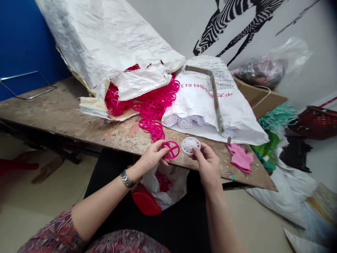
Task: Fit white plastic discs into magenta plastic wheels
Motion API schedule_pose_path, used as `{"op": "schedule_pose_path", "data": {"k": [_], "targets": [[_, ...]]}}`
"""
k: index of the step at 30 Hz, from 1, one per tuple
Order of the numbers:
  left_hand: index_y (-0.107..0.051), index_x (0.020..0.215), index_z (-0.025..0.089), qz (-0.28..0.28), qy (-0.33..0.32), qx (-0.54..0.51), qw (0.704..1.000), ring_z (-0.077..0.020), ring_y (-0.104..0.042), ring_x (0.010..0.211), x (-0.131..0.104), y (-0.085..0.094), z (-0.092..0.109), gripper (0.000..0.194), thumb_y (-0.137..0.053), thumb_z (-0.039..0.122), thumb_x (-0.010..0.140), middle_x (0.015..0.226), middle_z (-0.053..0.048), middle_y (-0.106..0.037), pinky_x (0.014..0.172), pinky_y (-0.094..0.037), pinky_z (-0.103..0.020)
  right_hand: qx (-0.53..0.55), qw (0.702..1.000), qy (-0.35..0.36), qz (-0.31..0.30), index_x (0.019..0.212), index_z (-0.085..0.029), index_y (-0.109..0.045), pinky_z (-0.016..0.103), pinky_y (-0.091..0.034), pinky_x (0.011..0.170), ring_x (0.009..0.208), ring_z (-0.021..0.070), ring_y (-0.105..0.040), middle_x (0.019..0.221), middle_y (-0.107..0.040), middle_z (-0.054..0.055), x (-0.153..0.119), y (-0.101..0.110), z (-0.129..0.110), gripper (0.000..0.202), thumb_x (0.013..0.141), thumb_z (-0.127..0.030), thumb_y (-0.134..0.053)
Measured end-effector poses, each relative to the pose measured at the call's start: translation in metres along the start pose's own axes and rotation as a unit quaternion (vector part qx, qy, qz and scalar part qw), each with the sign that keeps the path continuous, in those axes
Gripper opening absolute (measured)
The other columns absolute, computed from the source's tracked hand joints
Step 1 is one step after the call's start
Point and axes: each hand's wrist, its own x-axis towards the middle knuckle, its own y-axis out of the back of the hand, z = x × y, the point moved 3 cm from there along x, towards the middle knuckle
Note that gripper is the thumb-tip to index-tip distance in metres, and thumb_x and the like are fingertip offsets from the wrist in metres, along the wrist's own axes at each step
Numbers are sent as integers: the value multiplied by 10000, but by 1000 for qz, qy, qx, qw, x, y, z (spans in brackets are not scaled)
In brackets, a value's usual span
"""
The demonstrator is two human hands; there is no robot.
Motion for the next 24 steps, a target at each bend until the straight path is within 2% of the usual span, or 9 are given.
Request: {"op": "schedule_pose_path", "data": {"k": [3, 7, 12, 15, 19, 22, 24], "targets": [[-564, 1088, 144, 4, 1, -5, 1000, -115, -657, 559, -2, 0, -1, 285, -599, 320, 868, 724, 3, -637, 511, -578, -227, 9, 1000, -12, 0, 1002, -197, -719, 318, -591, 651, 735, 171, -658, 937, -738, 35, -4, 0, 0, 315, 786, -426, -702], [-575, 1118, 146, -30, -1, -28, 999, -126, -665, 590, -7, -4, 3, 327, -627, 316, 845, 757, -10, -658, 541, -587, -242, -34, 999, -6, -36, 1058, -190, -721, 349, -588, 660, 740, 197, -668, 951, -744, 52, -11, -6, 5, 356, 804, -436, -680], [-597, 1153, 163, -68, -2, -51, 996, -112, -650, 607, -13, -10, 8, 371, -661, 300, 814, 830, -15, -665, 564, -582, -235, -150, 983, 87, -66, 1122, -222, -705, 394, -534, 838, 916, 231, -652, 1026, -712, 75, -21, -17, 1, 307, 876, -385, -622], [-600, 1146, 168, -75, -6, -40, 996, -115, -643, 617, -16, -11, 7, 362, -657, 300, 815, 838, -16, -663, 576, -582, -245, -183, 974, 118, -63, 1141, -244, -694, 363, -531, 794, 850, 210, -634, 999, -682, 74, -25, -20, -5, 298, 887, -373, -607], [-601, 1134, 183, -76, -29, -16, 997, -120, -651, 641, -17, -10, 6, 325, -626, 337, 849, 884, -22, -661, 602, -581, -254, -126, 986, 62, -86, 1095, -229, -694, 328, -534, 734, 814, 204, -650, 1006, -708, 67, -27, -22, -7, 295, 866, -402, -625], [-592, 1116, 183, -93, -46, 22, 994, -127, -652, 664, -20, -9, 8, 301, -609, 352, 868, 911, -28, -650, 614, -577, -260, -70, 992, 13, -108, 1011, -208, -698, 317, -530, 735, 800, 205, -669, 929, -736, 43, -29, -23, -8, 266, 855, -413, -633], [-589, 1104, 186, -107, -62, 61, 990, -137, -654, 695, -22, -10, 11, 278, -575, 368, 894, 933, -36, -642, 619, -568, -257, -54, 992, 5, -115, 962, -208, -699, 305, -526, 723, 779, 200, -671, 885, -738, 29, -31, -23, -9, 239, 849, -411, -642]]}}
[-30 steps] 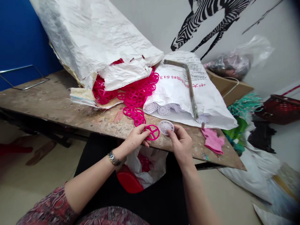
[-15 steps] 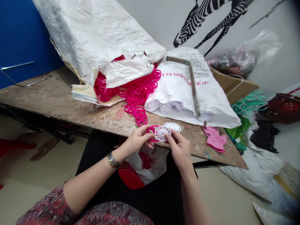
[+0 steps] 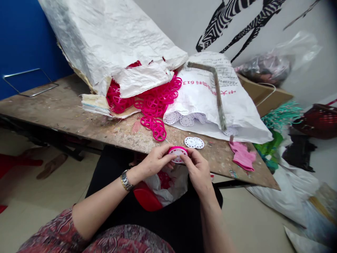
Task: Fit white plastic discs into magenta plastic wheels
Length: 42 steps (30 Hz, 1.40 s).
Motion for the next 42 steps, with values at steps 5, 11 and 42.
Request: {"op": "schedule_pose_path", "data": {"k": [5, 11, 42], "targets": [[-593, 991, 181, -4, -30, 84, 996, -139, -650, 669, -7, -4, 8, 273, -482, 426, 947, 877, -29, -610, 584, -530, -244, -10, 1000, 19, 14, 923, -222, -698, 279, -499, 721, 775, 183, -654, 837, -720, 3, -9, 0, -4, 151, 860, -350, -645], [-571, 903, 176, 3, -26, 88, 996, -110, -607, 571, -9, -6, 8, 278, -483, 437, 946, 773, 7, -562, 526, -489, -219, -7, 1000, 4, 23, 850, -218, -689, 272, -477, 708, 750, 177, -632, 788, -700, -7, -14, -3, -2, 129, 864, -330, -626], [-495, 1302, 197, -57, -97, 285, 952, -221, -632, 1021, -15, -21, 8, 378, -531, 238, 927, 1123, -84, -662, 895, -496, -354, 56, 997, -35, 26, 869, -214, -648, 252, -462, 684, 738, 158, -586, 786, -650, -13, -27, 1, 17, 141, 862, -353, -624]]}}
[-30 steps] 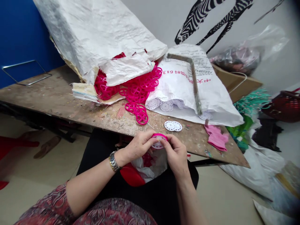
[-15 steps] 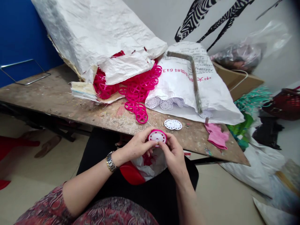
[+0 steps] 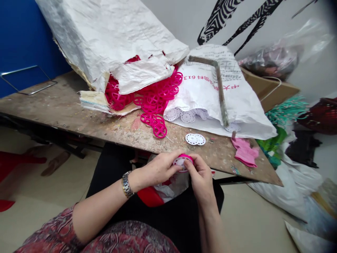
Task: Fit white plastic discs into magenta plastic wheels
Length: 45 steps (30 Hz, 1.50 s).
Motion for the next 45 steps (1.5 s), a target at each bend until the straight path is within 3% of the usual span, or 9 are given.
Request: {"op": "schedule_pose_path", "data": {"k": [4, 10, 15, 19, 24, 28, 36, 41, 45], "targets": [[-507, 1284, 188, -23, -22, 66, 997, -225, -628, 998, -1, 5, 3, 378, -547, 334, 938, 1081, -86, -667, 875, -503, -354, -64, 996, -11, -58, 868, -211, -646, 251, -455, 649, 707, 164, -583, 770, -652, -6, -4, 10, -3, 185, 876, -390, -601], [-595, 1173, 144, 198, -25, 275, 940, -259, -541, 1062, 8, 53, -12, 324, -529, 359, 941, 1108, -126, -599, 948, -463, -412, -288, 949, -1, -128, 939, -233, -657, 312, -473, 750, 833, 216, -642, 899, -706, 29, -17, 28, 12, 207, 924, -398, -533], [-605, 1188, 153, 229, 58, 401, 885, -338, -447, 1231, 26, 74, -35, 422, -654, 401, 850, 1302, -174, -522, 1054, -376, -506, -360, 920, 19, -151, 1075, -247, -661, 367, -489, 863, 997, 250, -661, 1077, -720, 53, -20, 35, 23, 221, 914, -356, -555], [-586, 1213, 152, 200, 90, 428, 877, -379, -282, 1404, 35, 70, -46, 469, -667, 416, 834, 1490, -210, -376, 1089, -315, -565, -328, 938, 52, -103, 1046, -234, -670, 372, -495, 882, 993, 246, -666, 1063, -725, 65, -8, 37, 7, 239, 936, -390, -526], [-572, 1204, 134, 196, 85, 420, 882, -373, -264, 1429, 38, 64, -51, 466, -697, 348, 809, 1480, -206, -412, 1109, -295, -544, -342, 930, 134, -16, 1038, -194, -676, 381, -506, 854, 938, 251, -661, 1026, -719, 95, 28, 42, -4, 247, 928, -359, -529], [-534, 1245, 126, 207, 54, 406, 889, -364, -300, 1420, 36, 62, -51, 514, -713, 268, 786, 1445, -203, -459, 1116, -276, -538, -455, 873, 172, 25, 1131, -144, -660, 439, -464, 914, 1039, 305, -596, 1117, -680, 149, 64, 43, 2, 311, 914, -332, -539], [-526, 1254, 151, 216, -13, 419, 882, -319, -424, 1341, 28, 53, -49, 401, -598, 183, 861, 1238, -154, -610, 1111, -275, -508, -628, 771, 105, 27, 1036, -180, -706, 410, -439, 749, 995, 335, -532, 1065, -635, 171, 104, 38, 6, 384, 853, -508, -623], [-567, 1198, 152, 237, -15, 428, 872, -274, -561, 1094, 24, 53, -50, 293, -537, 201, 911, 1076, -127, -647, 971, -416, -428, -618, 780, 86, 40, 1034, -176, -678, 401, -431, 763, 1022, 330, -542, 1061, -637, 164, 107, 34, 1, 361, 823, -468, -673], [-577, 1179, 128, 216, -38, 407, 887, -243, -576, 973, 24, 53, -52, 263, -470, 210, 953, 971, -113, -661, 895, -460, -382, -562, 822, 75, 52, 1069, -184, -639, 371, -418, 739, 944, 296, -596, 993, -682, 132, 104, 34, 1, 291, 844, -367, -636]]}}
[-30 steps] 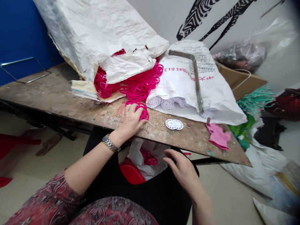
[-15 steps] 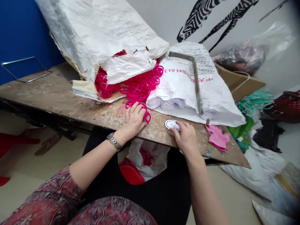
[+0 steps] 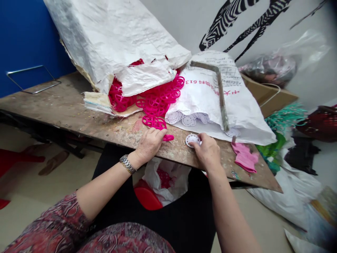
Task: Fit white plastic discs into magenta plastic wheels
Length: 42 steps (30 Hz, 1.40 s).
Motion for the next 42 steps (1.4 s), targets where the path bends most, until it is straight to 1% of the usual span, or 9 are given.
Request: {"op": "schedule_pose_path", "data": {"k": [5, 9, 12, 16, 19, 22, 28, 36, 42], "targets": [[-602, 1097, 146, -7, 40, -122, 992, -209, -609, 941, 3, 3, 0, 202, -472, 175, 946, 1004, -104, -679, 883, -481, -352, 200, 979, -33, 28, 937, -219, -650, 327, -419, 676, 738, 222, -622, 825, -701, 52, -10, 5, 1, 205, 837, -389, -592], [-621, 1030, 157, -23, 152, -250, 956, -178, -626, 842, 9, 8, 4, 179, -536, 144, 873, 918, -58, -674, 785, -506, -306, 401, 914, -54, 28, 871, -214, -629, 308, -452, 661, 683, 188, -607, 749, -671, 10, -22, 12, -7, 244, 773, -434, -667], [-607, 1028, 164, -71, 241, -418, 873, -116, -595, 615, 10, 5, 13, 178, -554, 205, 864, 796, -8, -639, 579, -502, -234, 495, 867, -55, 9, 875, -210, -623, 303, -471, 654, 666, 170, -596, 754, -661, 0, -33, 16, -19, 256, 756, -421, -704], [-588, 1112, 151, -146, 296, -606, 724, -85, -593, 551, 5, 0, 29, 283, -599, 259, 850, 779, 2, -627, 497, -512, -199, 515, 856, -46, 0, 886, -208, -632, 307, -489, 678, 686, 168, -605, 771, -666, 3, -44, 16, -29, 233, 776, -399, -706], [-577, 1189, 147, -178, 282, -659, 674, -93, -633, 614, 1, 2, 38, 369, -629, 259, 842, 828, -20, -652, 550, -551, -208, 507, 860, -52, 7, 910, -208, -638, 312, -500, 701, 718, 173, -619, 807, -678, 8, -50, 12, -29, 222, 793, -388, -696], [-575, 1211, 143, -200, 266, -671, 662, -99, -645, 638, -4, 2, 42, 405, -651, 282, 838, 864, -36, -669, 585, -569, -226, 495, 867, -49, 7, 895, -204, -642, 312, -501, 700, 723, 174, -620, 819, -676, 15, -54, 9, -29, 215, 804, -392, -690], [-600, 1154, 147, -187, 268, -658, 678, -83, -613, 597, -7, -3, 47, 356, -651, 314, 843, 861, -23, -657, 562, -559, -219, 431, 901, -27, 35, 978, -204, -640, 321, -492, 702, 745, 180, -592, 863, -649, 37, -64, 7, -34, 237, 819, -376, -678], [-607, 1104, 132, -149, 283, -709, 629, -99, -625, 699, -8, 0, 48, 352, -671, 348, 835, 981, -53, -634, 575, -566, -209, 537, 841, -39, -51, 1140, -210, -616, 346, -527, 793, 897, 208, -651, 1050, -700, 67, -70, 9, -41, 352, 845, -396, -656], [-595, 1159, 161, -172, 259, -694, 649, -108, -632, 707, -12, 0, 49, 373, -653, 362, 851, 962, -40, -633, 617, -581, -240, 550, 833, -59, -19, 994, -204, -667, 320, -508, 790, 861, 201, -651, 930, -717, 32, -72, 11, -43, 240, 864, -402, -632]]}}
